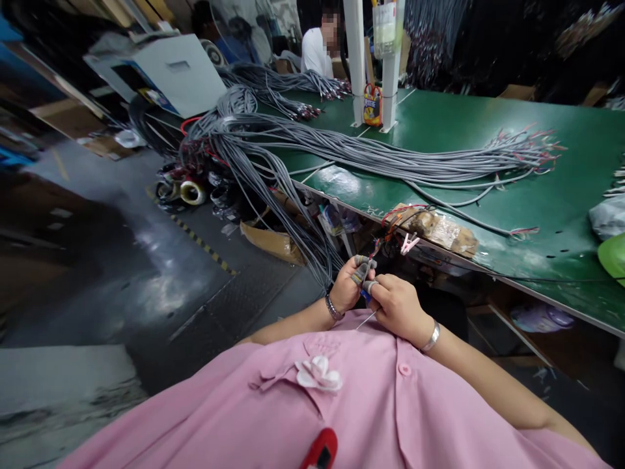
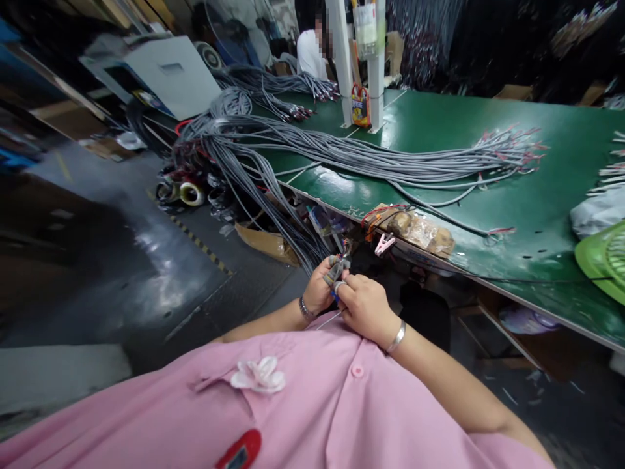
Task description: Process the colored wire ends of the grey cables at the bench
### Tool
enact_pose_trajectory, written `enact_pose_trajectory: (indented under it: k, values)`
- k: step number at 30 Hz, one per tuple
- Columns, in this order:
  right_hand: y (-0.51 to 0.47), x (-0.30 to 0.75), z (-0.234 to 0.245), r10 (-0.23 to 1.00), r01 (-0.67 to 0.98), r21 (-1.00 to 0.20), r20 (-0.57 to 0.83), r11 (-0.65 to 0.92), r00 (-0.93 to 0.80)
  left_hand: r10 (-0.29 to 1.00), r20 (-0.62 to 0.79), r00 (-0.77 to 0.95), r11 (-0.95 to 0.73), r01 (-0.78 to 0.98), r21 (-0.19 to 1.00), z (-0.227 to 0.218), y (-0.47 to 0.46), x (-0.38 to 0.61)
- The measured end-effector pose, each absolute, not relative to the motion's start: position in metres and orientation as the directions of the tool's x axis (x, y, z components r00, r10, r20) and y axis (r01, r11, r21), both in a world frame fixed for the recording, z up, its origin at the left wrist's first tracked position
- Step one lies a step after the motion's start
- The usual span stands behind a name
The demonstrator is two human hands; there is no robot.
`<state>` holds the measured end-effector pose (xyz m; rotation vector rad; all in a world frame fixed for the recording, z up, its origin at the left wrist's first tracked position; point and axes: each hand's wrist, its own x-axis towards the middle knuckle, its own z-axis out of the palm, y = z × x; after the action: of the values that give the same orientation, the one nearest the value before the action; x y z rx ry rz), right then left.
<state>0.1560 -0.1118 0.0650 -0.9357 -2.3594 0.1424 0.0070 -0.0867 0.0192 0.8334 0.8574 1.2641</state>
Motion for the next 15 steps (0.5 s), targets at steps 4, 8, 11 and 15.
enact_pose_trajectory:
  k: [4, 8, 11, 15]
  values:
    - [-0.117, 0.153, 0.062, 0.610, 0.511, -0.333, 0.428, 0.793, -0.667, 0.992, -0.077, 0.101, 0.117, -0.479, 0.870, 0.019, -0.081, 0.005]
    - [-0.116, 0.156, 0.051, 0.588, 0.399, -0.482, 0.347, 0.780, -0.730, 0.996, -0.023, 0.082, 0.062, -0.507, 0.860, 0.014, -0.073, -0.001]
    - [-0.109, 0.170, 0.038, 0.757, 0.401, -0.705, 0.296, 0.585, -0.583, 0.993, 0.059, 0.100, -0.013, -0.408, 0.913, 0.012, -0.072, -0.010]
    - [-0.100, 0.197, 0.021, 0.972, 0.161, -0.978, 0.100, 0.136, -0.212, 0.944, 0.233, 0.232, -0.199, -0.160, 0.967, 0.014, -0.075, -0.023]
